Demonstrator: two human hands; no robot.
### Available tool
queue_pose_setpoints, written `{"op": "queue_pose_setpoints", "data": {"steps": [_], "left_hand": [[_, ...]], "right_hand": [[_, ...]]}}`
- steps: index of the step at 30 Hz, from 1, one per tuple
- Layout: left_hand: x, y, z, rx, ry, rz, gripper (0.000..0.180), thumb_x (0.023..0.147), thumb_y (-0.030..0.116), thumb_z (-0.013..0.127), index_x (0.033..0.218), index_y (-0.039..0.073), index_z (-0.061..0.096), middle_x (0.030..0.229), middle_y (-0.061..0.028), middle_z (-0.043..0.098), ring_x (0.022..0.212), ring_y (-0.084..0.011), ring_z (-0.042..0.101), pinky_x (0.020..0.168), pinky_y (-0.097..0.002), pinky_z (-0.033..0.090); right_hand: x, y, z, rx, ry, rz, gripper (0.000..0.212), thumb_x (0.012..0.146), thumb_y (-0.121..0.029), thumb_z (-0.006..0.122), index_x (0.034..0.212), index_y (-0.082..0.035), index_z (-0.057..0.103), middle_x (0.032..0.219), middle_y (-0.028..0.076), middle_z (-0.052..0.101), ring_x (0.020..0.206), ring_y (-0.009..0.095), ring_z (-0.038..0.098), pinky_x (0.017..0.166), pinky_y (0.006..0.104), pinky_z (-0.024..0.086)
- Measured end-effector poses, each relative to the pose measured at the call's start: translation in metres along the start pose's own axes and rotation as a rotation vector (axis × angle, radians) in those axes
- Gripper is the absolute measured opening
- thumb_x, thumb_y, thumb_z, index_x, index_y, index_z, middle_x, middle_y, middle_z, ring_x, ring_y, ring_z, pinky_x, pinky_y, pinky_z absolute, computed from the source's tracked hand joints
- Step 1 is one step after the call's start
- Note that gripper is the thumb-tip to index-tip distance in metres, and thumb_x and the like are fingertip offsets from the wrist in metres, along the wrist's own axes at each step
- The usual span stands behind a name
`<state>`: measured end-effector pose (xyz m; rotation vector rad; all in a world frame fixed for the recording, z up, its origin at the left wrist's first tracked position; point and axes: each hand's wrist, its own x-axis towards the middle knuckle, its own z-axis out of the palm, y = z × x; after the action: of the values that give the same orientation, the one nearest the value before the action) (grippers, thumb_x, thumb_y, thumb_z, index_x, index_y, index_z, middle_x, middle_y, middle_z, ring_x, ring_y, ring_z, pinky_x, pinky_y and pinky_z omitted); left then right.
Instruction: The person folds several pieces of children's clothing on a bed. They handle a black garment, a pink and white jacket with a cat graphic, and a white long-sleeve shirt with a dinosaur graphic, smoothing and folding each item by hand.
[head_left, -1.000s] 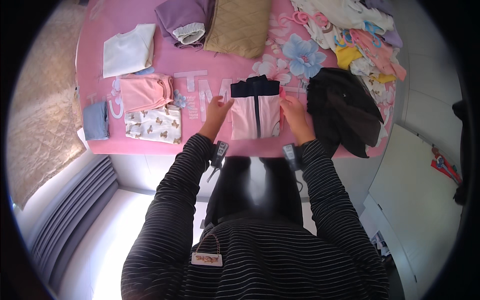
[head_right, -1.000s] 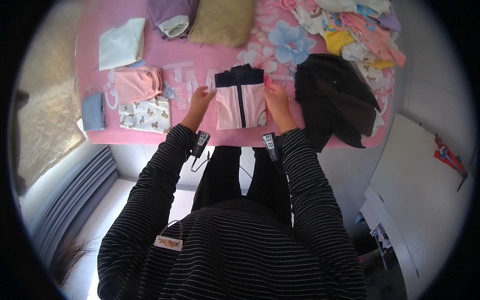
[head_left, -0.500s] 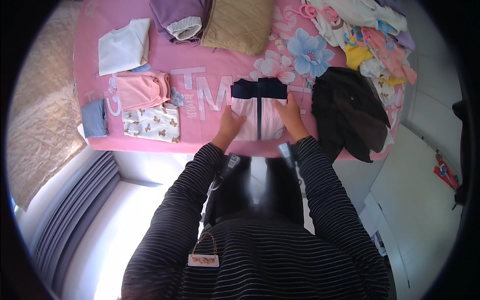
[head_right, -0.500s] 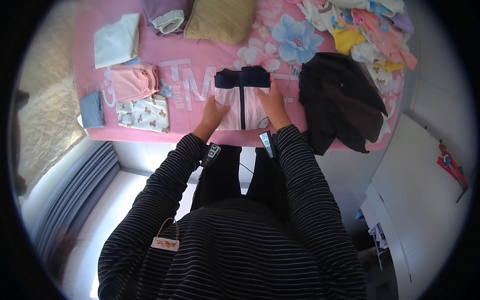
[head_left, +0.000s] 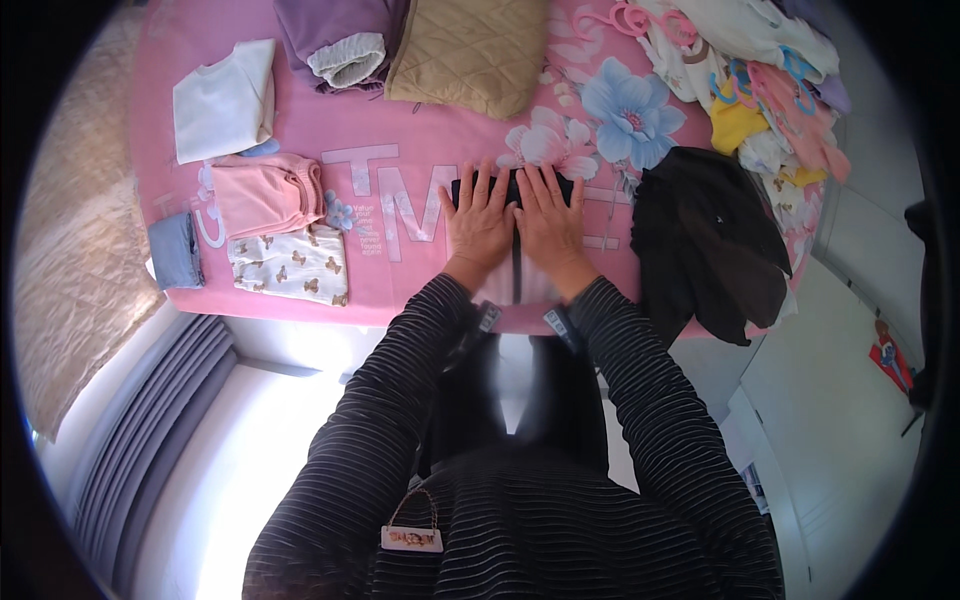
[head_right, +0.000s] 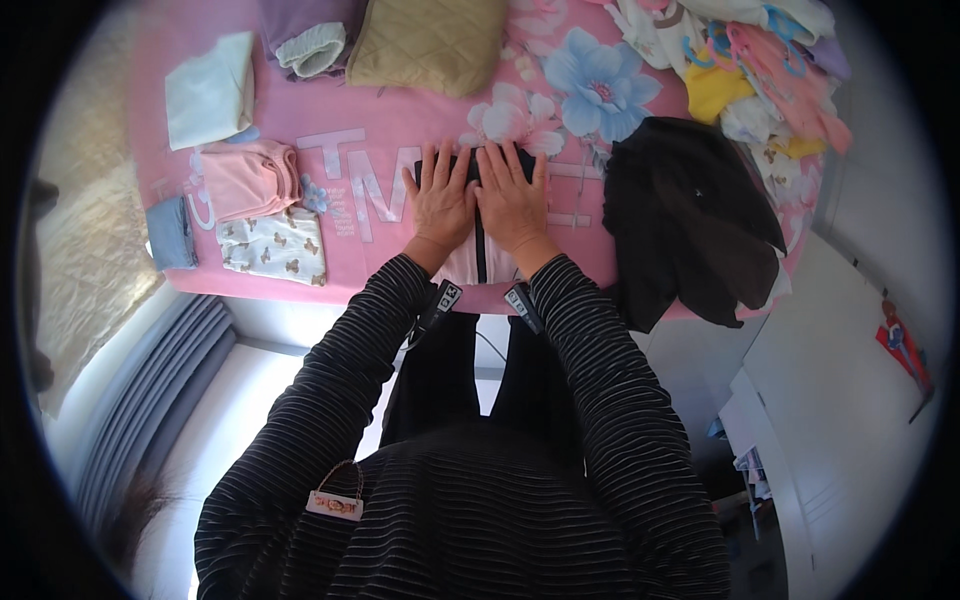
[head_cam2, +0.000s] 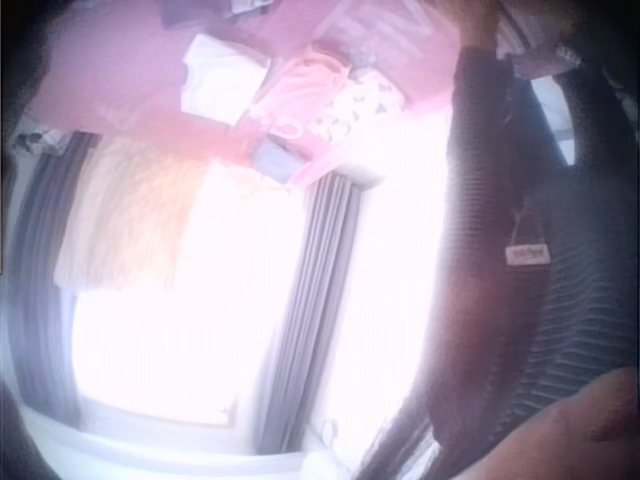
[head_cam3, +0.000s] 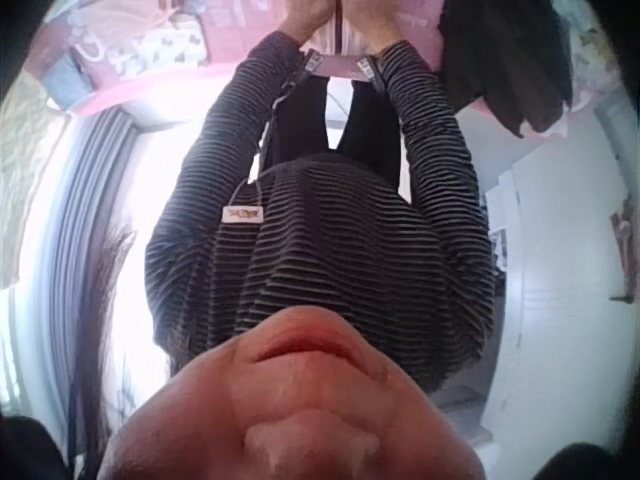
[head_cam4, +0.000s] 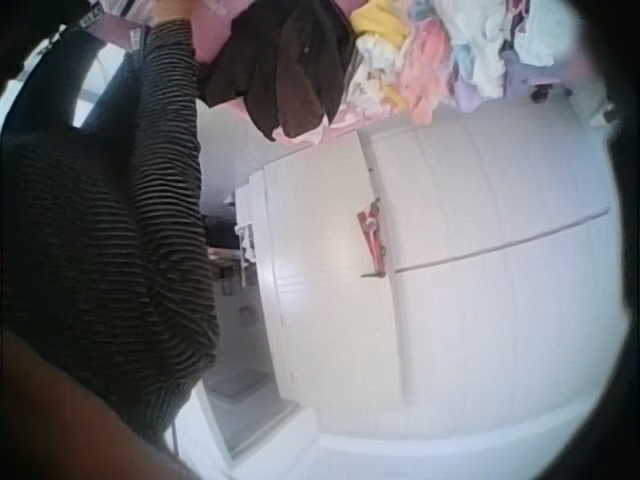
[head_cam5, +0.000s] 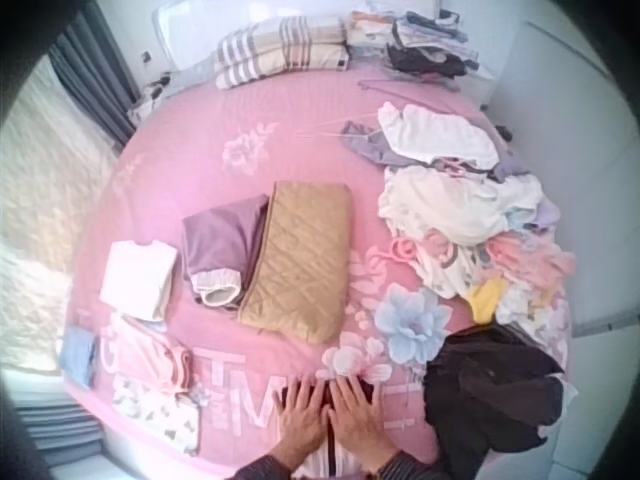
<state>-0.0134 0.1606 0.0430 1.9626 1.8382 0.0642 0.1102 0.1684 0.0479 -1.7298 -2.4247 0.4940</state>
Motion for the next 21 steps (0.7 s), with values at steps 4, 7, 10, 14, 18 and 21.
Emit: {"op": "queue_pose_setpoints", "data": {"steps": [4, 7, 10, 14, 18, 21], "left_hand": [[0.006, -0.014, 0.021, -0.016, 0.08, 0.064, 0.052, 0.08, 0.028, 0.048, 0.129, 0.012, 0.038, 0.138, -0.0092, 0.029, 0.13, -0.0295, 0.02, 0.098, -0.0598, 0.009], [0.011, -0.019, 0.036, -0.002, 0.086, 0.071, 0.053, 0.08, 0.028, 0.049, 0.129, 0.011, 0.038, 0.137, -0.009, 0.03, 0.129, -0.0296, 0.021, 0.098, -0.0596, 0.009], [0.011, -0.023, 0.047, -0.001, 0.087, 0.065, 0.054, 0.079, 0.028, 0.05, 0.129, 0.011, 0.038, 0.136, -0.0096, 0.03, 0.13, -0.03, 0.019, 0.098, -0.0595, 0.008], [0.009, -0.022, 0.045, -0.004, 0.119, 0.067, 0.053, 0.079, 0.028, 0.05, 0.128, 0.011, 0.039, 0.135, -0.0092, 0.033, 0.128, -0.0294, 0.022, 0.098, -0.0578, 0.01], [0.01, -0.021, 0.021, -0.053, 0.166, 0.094, 0.057, 0.075, 0.033, 0.056, 0.125, 0.01, 0.041, 0.129, -0.0096, 0.04, 0.123, -0.0281, 0.031, 0.098, -0.0518, 0.017], [0.013, -0.034, -0.003, -0.244, 0.128, 0.072, 0.073, 0.061, 0.036, 0.071, 0.121, 0.007, 0.043, 0.125, -0.0117, 0.044, 0.117, -0.0293, 0.039, 0.095, -0.0431, 0.029]], "right_hand": [[0.001, 0.014, 0.024, 0.044, 0.023, -0.016, 0.052, 0.079, -0.028, 0.051, 0.126, -0.007, 0.041, 0.132, 0.006, 0.038, 0.127, 0.021, 0.029, 0.097, 0.0608, 0.014], [-0.001, 0.022, 0.04, 0.04, -0.012, -0.014, 0.053, 0.079, -0.029, 0.051, 0.126, -0.008, 0.04, 0.133, 0.005, 0.037, 0.127, 0.021, 0.028, 0.098, 0.0602, 0.012], [0.0, 0.028, 0.055, 0.039, 0.023, -0.033, 0.054, 0.078, -0.031, 0.051, 0.126, -0.008, 0.04, 0.132, 0.005, 0.037, 0.127, 0.021, 0.028, 0.099, 0.0593, 0.01], [0.0, 0.025, 0.056, 0.044, 0.103, -0.05, 0.055, 0.078, -0.028, 0.051, 0.127, -0.008, 0.037, 0.132, 0.007, 0.037, 0.125, 0.024, 0.03, 0.1, 0.0569, 0.009], [0.004, 0.02, 0.026, 0.05, 0.062, -0.065, 0.063, 0.073, -0.028, 0.06, 0.127, -0.007, 0.035, 0.129, 0.01, 0.039, 0.123, 0.026, 0.032, 0.099, 0.0522, 0.019], [0.011, 0.034, -0.003, 0.326, 0.02, 0.058, 0.074, 0.065, -0.029, 0.069, 0.127, -0.007, 0.036, 0.127, 0.013, 0.04, 0.122, 0.026, 0.033, 0.098, 0.0455, 0.025]]}}
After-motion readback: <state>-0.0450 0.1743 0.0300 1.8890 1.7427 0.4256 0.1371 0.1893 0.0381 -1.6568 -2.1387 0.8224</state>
